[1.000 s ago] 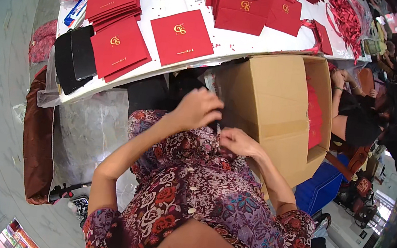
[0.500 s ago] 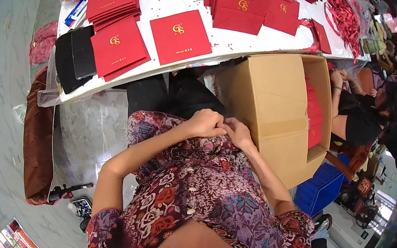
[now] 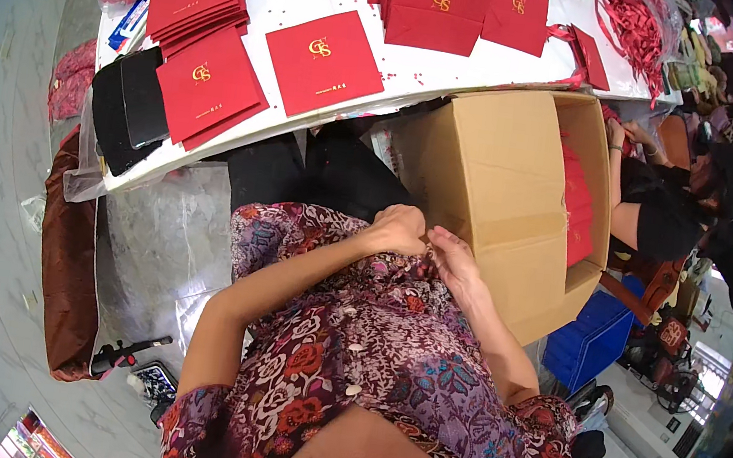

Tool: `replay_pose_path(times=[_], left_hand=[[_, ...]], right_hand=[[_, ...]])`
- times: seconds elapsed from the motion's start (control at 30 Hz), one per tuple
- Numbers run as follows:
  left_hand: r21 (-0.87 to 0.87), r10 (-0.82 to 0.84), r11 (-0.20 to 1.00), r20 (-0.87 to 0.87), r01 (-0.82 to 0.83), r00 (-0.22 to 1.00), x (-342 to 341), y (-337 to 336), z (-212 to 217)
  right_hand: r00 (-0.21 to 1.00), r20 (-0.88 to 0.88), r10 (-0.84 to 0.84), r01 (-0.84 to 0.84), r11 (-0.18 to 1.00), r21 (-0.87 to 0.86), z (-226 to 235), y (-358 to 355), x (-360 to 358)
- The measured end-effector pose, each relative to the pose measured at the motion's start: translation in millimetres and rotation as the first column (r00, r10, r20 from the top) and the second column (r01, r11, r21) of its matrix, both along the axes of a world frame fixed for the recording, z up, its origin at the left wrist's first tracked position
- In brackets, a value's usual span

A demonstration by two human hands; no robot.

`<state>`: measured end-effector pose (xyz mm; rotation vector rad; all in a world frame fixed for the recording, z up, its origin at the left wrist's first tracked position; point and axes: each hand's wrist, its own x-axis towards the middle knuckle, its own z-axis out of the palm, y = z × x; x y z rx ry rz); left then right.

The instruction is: The person attaches ribbon handles to red gift bags by threading the ribbons through the bag holes and securing them by hand.

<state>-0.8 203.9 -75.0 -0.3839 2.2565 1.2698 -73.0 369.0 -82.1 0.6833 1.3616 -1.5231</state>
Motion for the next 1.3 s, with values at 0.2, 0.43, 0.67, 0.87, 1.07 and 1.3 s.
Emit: replay_pose_path(times=[0.2, 0.43, 0.67, 0.87, 1.07, 1.3], left_hand=[[0.200, 0.393, 0.912, -0.167, -0.359, 0.904, 17, 8, 8], [0.216, 0.497, 0.868, -0.364, -0.447, 0.788, 19, 17, 27], [0.233, 0.554, 0.831, -0.415, -0.505, 0.722, 20, 26, 21], [0.109, 0.418, 0.901, -0.480, -0.421, 0.771, 19, 22, 20], [0.190, 0.299, 0.951, -0.360, -0.245, 0.884, 8, -8, 25], [0.218, 0.177, 0.969, -0.308, -0.112, 0.935, 7, -37, -49]], right_hand=[[0.894, -0.102, 0.437, -0.418, 0.894, 0.161, 0, 8, 7], [0.439, -0.830, 0.343, -0.317, 0.924, 0.215, -49, 10, 17], [0.496, -0.821, 0.282, -0.420, 0.906, 0.057, -19, 5, 35], [0.421, -0.708, 0.567, -0.683, 0.712, 0.165, -54, 3, 16], [0.620, -0.686, 0.382, -0.367, 0.913, 0.176, -50, -16, 21], [0.207, -0.785, 0.584, -0.626, 0.696, 0.352, -13, 2, 15]])
